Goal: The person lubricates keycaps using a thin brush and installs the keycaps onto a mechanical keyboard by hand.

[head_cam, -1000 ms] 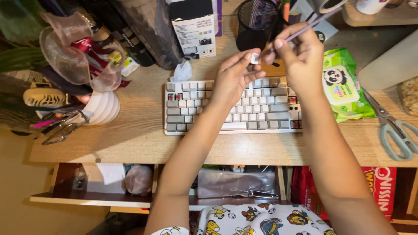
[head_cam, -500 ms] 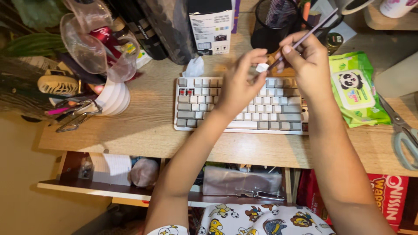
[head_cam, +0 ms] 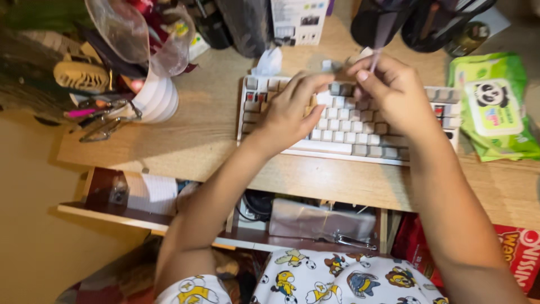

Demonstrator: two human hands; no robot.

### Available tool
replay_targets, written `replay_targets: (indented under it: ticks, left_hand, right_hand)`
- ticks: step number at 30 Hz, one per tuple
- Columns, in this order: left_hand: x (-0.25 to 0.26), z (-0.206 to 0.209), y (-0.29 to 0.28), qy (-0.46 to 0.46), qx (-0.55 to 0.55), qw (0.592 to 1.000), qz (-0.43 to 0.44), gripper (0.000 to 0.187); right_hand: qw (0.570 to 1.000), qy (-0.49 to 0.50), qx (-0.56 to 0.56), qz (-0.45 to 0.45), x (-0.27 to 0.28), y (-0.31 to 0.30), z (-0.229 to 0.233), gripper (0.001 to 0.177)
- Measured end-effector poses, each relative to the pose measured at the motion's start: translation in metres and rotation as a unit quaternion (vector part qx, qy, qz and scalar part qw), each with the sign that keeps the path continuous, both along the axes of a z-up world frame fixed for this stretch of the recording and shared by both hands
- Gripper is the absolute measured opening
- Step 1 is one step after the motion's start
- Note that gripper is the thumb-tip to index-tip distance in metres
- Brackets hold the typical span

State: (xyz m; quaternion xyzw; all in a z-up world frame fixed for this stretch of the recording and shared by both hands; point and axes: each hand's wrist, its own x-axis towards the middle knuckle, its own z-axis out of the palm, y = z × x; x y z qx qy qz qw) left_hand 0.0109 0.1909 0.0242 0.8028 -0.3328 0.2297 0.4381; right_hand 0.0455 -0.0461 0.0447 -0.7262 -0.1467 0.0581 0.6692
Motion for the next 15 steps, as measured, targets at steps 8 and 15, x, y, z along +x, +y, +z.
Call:
replay_targets:
  ticks: [8,15]
  left_hand:
    - [-0.031,-0.008,0.030,0.033,0.125,0.992,0.006,0.045]
    - [-0.027,-0.022,0.035,0.005,0.138,0.990,0.030,0.013]
  right_hand:
    - [0.950,-0.053,-0.294,0.085,-0.030,0.049,-0.001,0.017]
    - [0.912,-0.120,-0.379,0.104,-0.023,0.058,-0.001,0.016]
